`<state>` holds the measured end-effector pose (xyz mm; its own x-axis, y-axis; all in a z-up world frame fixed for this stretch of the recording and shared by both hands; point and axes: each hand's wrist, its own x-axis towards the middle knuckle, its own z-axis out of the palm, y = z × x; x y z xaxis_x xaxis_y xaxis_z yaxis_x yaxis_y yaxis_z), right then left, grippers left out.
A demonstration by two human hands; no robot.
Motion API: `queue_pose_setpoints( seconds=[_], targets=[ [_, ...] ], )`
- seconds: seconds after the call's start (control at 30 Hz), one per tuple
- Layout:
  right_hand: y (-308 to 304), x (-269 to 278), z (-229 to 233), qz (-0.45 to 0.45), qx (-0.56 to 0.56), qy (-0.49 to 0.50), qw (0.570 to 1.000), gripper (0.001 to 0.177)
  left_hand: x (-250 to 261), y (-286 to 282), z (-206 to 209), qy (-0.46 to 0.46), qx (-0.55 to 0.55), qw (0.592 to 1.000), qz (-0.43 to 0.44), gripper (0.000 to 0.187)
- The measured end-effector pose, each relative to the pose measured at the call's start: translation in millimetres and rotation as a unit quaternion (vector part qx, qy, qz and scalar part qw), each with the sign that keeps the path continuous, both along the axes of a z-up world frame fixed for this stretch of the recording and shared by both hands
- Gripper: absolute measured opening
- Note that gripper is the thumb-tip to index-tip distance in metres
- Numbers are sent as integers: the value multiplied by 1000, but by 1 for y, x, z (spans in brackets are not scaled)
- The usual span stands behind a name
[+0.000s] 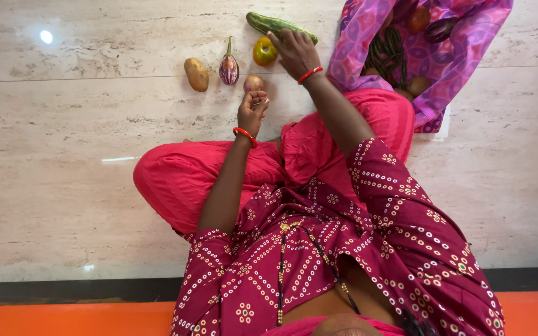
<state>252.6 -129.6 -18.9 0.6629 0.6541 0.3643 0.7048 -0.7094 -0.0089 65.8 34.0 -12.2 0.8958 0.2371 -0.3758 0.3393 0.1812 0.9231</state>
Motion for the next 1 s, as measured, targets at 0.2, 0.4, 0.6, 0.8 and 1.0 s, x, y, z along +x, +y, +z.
queue_pose_setpoints(
  seconds=[0.2, 0.4, 0.6, 0.8, 1.0],
  targets=[
    [36, -12, 0, -77, 78, 116, 987, 89, -2, -3, 3, -11, 22, 1000, 4, 24],
    [34, -20, -14, -107, 101, 180, 973, 78, 1, -8, -7, -55, 67, 996, 7, 24],
    [38, -31, -20, -89, 166, 151, 970, 80, 6, -9, -4, -23, 236, 971, -7, 29],
    [42, -32, -34, -77, 151, 151, 974, 87, 9, -4, 15, -29, 600, 791, -114, 69],
    [37, -23, -26, -114, 224, 280, 927, 104, 31, 11, -17, -42, 665, 733, -137, 91]
  ],
)
